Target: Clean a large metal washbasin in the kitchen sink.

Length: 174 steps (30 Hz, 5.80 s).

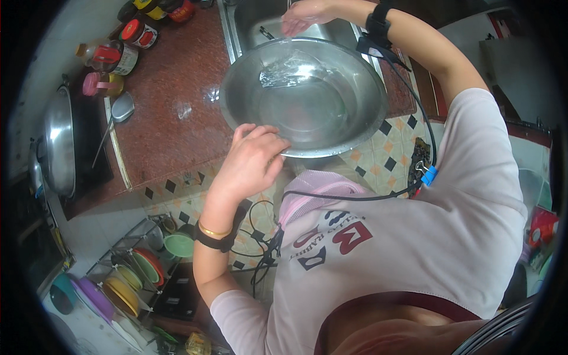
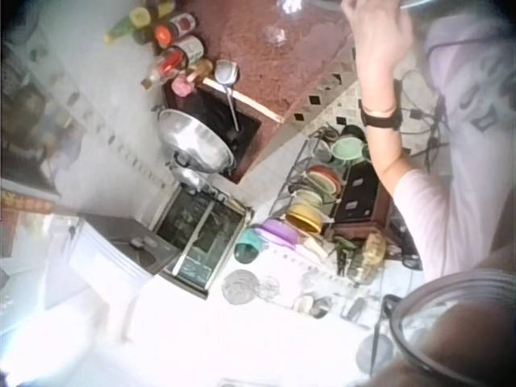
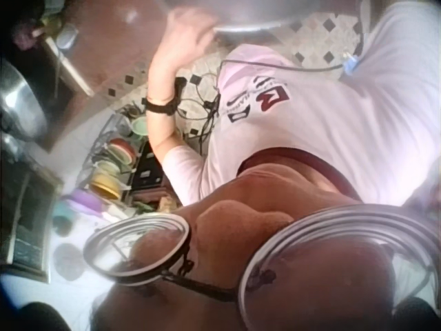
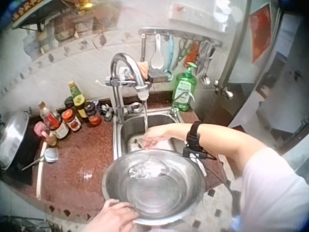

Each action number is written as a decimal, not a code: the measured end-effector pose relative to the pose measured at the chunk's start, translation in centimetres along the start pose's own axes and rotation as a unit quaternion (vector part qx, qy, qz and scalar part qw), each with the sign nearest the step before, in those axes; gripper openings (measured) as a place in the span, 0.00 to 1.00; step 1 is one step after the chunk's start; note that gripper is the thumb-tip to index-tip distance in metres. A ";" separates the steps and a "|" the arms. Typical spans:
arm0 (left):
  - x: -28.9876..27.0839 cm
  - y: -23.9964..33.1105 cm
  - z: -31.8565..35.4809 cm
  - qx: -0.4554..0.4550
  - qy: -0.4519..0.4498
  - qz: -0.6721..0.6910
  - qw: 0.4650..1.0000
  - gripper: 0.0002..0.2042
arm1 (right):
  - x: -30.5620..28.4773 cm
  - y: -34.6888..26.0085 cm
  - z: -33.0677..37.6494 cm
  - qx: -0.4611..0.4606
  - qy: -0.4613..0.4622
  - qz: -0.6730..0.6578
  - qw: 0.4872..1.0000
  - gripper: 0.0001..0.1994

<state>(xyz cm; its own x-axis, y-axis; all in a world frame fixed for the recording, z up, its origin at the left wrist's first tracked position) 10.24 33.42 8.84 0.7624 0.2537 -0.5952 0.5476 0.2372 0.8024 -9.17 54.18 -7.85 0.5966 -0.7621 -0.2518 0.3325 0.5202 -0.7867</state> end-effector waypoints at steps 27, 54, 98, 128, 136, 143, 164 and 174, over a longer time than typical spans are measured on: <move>-4.6 -6.7 0.9 -0.054 0.012 -0.135 0.989 0.16 | 9.4 1.3 21.2 0.018 -0.054 0.499 0.865 0.19; -4.9 -14.6 -4.5 -0.049 -0.047 -0.211 0.975 0.27 | 16.0 -5.4 24.4 -0.090 -0.034 0.255 0.962 0.18; -1.8 -3.2 -2.2 -0.009 -0.113 -0.116 0.987 0.17 | 12.8 -2.4 26.4 -0.086 0.061 0.408 0.907 0.20; 1.5 -19.1 -25.9 -0.284 -0.177 0.392 0.857 0.21 | 16.1 -7.5 27.1 -0.132 0.179 0.345 0.912 0.10; 1.8 -20.1 -25.9 -0.342 -0.163 0.414 0.828 0.31 | 15.9 -7.4 27.0 -0.146 0.209 0.338 0.906 0.12; 1.9 -16.7 -25.1 -0.303 -0.223 0.410 0.831 0.30 | 16.1 -7.3 26.9 -0.121 0.185 0.358 0.907 0.09; 1.6 -18.2 -25.2 -0.335 -0.180 0.375 0.845 0.32 | 16.7 -7.1 26.7 -0.118 0.174 0.367 0.906 0.11; 1.2 -16.8 -25.3 -0.306 -0.181 0.389 0.850 0.28 | 16.8 -7.0 26.7 -0.117 0.174 0.353 0.912 0.11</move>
<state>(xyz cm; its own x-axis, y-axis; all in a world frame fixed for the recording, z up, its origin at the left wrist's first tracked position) -6.73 53.44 -6.41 0.9286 0.2785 0.2453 -0.3677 0.6012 0.7094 18.05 48.02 8.51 0.3207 -0.3658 -0.8737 -0.2352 0.8628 -0.4475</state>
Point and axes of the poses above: each hand's wrist, its own z-axis away from the middle knuckle, its own x-axis out of the palm, y = z × x, the point moved 10 cm from there along -z, towards the middle knuckle, and after that the axes turned 15 degrees about z, right-handed, at the moved point
